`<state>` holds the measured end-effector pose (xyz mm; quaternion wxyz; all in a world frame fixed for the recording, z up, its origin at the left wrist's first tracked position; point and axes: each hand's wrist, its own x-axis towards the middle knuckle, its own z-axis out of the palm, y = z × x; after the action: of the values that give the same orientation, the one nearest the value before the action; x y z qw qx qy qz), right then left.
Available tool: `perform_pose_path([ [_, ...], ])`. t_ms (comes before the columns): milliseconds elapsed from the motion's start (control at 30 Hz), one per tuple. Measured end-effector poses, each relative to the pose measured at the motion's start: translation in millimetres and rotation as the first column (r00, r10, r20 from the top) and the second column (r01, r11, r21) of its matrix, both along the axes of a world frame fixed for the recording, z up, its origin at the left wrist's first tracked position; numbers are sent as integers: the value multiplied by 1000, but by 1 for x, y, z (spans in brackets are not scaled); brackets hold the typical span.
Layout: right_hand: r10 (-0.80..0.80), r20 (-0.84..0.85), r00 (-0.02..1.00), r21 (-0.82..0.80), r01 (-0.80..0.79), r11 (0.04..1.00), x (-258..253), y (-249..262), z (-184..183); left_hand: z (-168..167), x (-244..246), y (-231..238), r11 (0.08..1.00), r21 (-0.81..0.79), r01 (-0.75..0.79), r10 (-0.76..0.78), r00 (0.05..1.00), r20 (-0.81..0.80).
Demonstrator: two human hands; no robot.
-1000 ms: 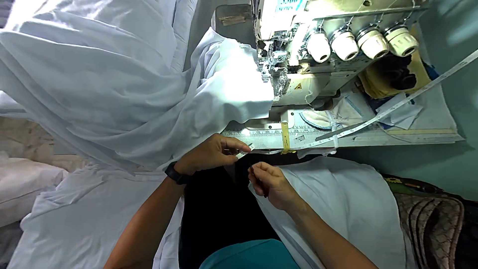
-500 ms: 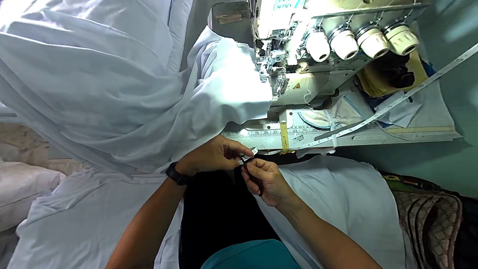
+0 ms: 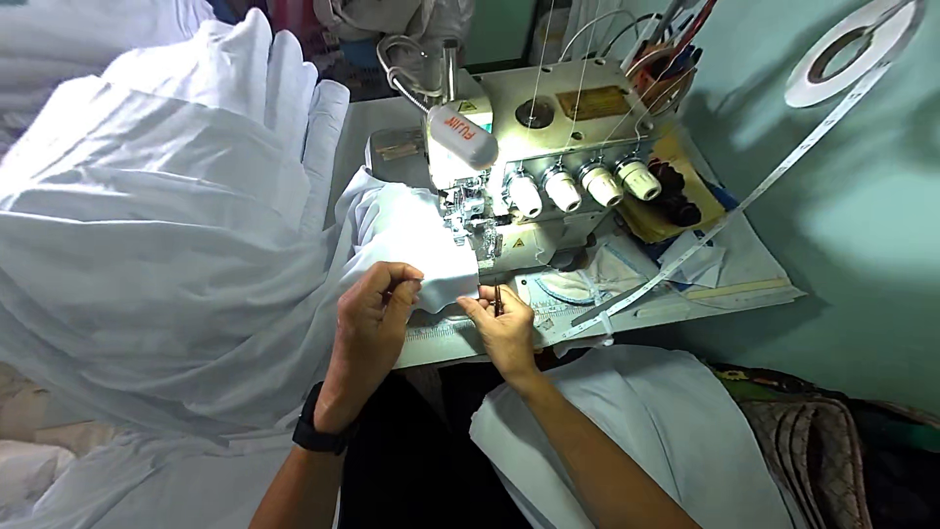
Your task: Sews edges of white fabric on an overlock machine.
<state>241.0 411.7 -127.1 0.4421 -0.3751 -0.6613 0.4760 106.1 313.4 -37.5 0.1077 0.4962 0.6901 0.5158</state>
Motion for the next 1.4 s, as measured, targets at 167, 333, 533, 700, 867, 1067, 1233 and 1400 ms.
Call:
perform_pose_path([
  [167, 104, -83, 991, 289, -76, 954, 1, 18, -18, -9, -13, 19, 996, 82, -33, 46, 987, -157],
  [333, 362, -210, 908, 84, -352, 932, 16, 18, -6, -19, -37, 34, 998, 44, 34, -25, 979, -203],
  [533, 273, -355, 894, -152, -344, 927, 19, -13, 16, 11, -33, 44, 979, -106, 173, -185, 975, -121],
  [700, 166, -350, 922, -222, -254, 941, 15, -16, 17, 10, -28, 56, 963, -240, 126, -162, 977, -138],
  [867, 164, -266, 950, -153, -210, 966, 16, -19, 22, 4, -28, 55, 967, -206, 147, -217, 902, -373],
  [1067, 220, -113, 969, 164, -200, 966, 21, -17, 29, -17, 14, 33, 994, -102, -50, -42, 672, -739],
  [1233, 210, -149, 966, 218, -175, 960, -3, 7, 31, -14, -19, 42, 984, -167, 61, -137, 857, -497],
  [1400, 10, 8, 1000, 429, -13, 903, -26, 27, 32, -14, -54, 65, 971, -211, 115, -197, 882, -428],
])
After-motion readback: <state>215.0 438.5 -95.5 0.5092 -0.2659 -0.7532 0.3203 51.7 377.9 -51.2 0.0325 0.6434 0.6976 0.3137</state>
